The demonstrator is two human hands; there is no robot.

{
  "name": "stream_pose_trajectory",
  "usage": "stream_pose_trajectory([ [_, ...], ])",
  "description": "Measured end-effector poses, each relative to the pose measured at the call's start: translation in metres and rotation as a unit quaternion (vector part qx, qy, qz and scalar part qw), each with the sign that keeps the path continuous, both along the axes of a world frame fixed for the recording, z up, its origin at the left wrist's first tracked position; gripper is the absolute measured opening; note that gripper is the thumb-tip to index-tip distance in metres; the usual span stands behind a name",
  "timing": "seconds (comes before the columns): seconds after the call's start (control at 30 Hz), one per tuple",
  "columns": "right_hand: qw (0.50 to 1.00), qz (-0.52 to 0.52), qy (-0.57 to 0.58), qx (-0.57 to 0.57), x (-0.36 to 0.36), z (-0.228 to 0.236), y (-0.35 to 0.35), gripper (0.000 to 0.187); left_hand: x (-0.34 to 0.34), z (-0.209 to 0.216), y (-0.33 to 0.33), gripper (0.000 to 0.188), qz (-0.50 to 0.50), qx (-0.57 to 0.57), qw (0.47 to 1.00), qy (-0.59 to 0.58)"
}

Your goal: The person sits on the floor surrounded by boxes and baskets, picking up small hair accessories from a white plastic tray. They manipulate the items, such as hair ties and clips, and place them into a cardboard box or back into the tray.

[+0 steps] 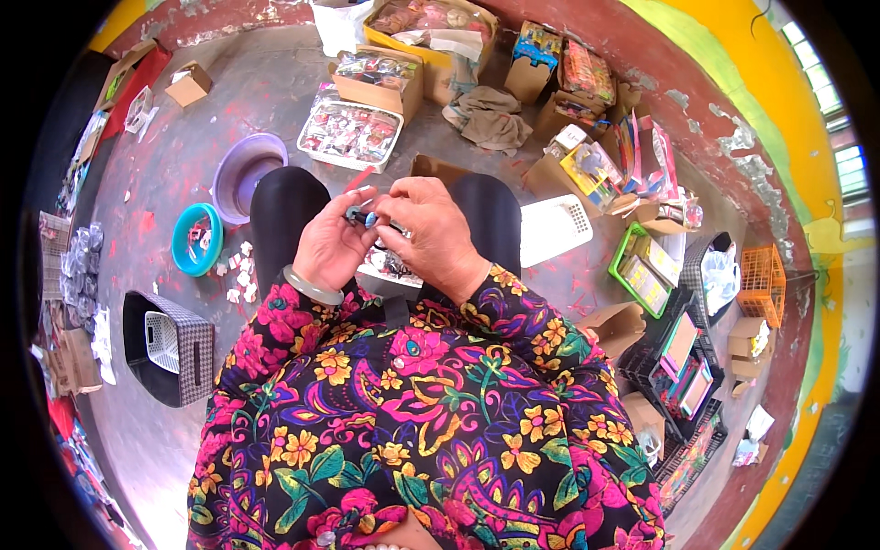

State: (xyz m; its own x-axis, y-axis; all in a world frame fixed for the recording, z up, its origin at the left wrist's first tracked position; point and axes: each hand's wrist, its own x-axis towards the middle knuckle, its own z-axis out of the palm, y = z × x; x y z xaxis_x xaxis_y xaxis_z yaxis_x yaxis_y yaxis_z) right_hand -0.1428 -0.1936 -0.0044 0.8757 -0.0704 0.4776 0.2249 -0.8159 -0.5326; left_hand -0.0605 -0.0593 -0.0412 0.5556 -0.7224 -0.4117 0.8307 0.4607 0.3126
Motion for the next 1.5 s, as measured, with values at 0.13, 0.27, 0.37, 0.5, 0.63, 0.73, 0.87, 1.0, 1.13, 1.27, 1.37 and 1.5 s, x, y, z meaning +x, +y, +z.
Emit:
stream_pose_trajectory([
  [0.13, 0.999, -0.007, -0.039, -0.016, 0.002, -0.009, 0.008, 0.017, -0.005, 0.000, -0.006, 0.024, -0.004, 0.006, 1.000, 0.004],
  [0.27, 0.998, -0.040, -0.020, -0.040, 0.001, -0.011, 0.021, 0.015, -0.013, -0.001, -0.010, 0.023, 0.007, 0.006, 1.000, -0.022],
  [0.37, 0.999, -0.020, -0.018, -0.026, 0.000, -0.021, 0.014, 0.018, -0.014, -0.003, -0.012, 0.025, -0.004, 0.007, 0.999, -0.032],
  [0.5, 0.969, 0.012, 0.069, 0.236, -0.004, -0.014, 0.007, 0.010, -0.009, -0.009, -0.001, 0.029, -0.025, 0.108, 0.988, -0.103],
  [0.63, 0.843, 0.009, 0.240, 0.482, -0.014, 0.009, -0.014, 0.011, -0.006, -0.011, 0.000, 0.031, -0.013, 0.195, 0.951, -0.239],
  [0.73, 0.867, 0.009, 0.194, 0.460, -0.015, 0.015, -0.030, 0.014, -0.009, -0.014, 0.000, 0.029, -0.030, 0.208, 0.926, -0.314],
  [0.87, 0.858, 0.000, 0.190, 0.478, -0.017, 0.027, -0.039, 0.013, -0.013, -0.018, -0.005, 0.027, -0.018, 0.169, 0.918, -0.359],
  [1.0, 0.845, 0.014, 0.229, 0.484, -0.017, 0.028, -0.037, 0.011, -0.015, -0.020, -0.004, 0.024, -0.025, 0.173, 0.908, -0.381],
  [1.13, 0.964, 0.011, 0.125, 0.236, -0.013, 0.015, -0.032, 0.011, -0.015, -0.022, -0.004, 0.025, -0.042, 0.163, 0.899, -0.404],
  [1.27, 0.998, 0.004, 0.044, 0.050, -0.008, 0.016, -0.021, 0.012, -0.018, -0.017, -0.004, 0.026, -0.043, 0.178, 0.889, -0.420],
  [1.37, 0.999, 0.004, 0.040, -0.026, -0.005, 0.012, -0.019, 0.010, -0.019, -0.016, -0.006, 0.026, -0.048, 0.194, 0.876, -0.439],
  [1.5, 0.994, 0.002, 0.056, -0.094, -0.007, 0.012, -0.017, 0.009, -0.022, -0.013, -0.006, 0.025, -0.046, 0.207, 0.864, -0.456],
])
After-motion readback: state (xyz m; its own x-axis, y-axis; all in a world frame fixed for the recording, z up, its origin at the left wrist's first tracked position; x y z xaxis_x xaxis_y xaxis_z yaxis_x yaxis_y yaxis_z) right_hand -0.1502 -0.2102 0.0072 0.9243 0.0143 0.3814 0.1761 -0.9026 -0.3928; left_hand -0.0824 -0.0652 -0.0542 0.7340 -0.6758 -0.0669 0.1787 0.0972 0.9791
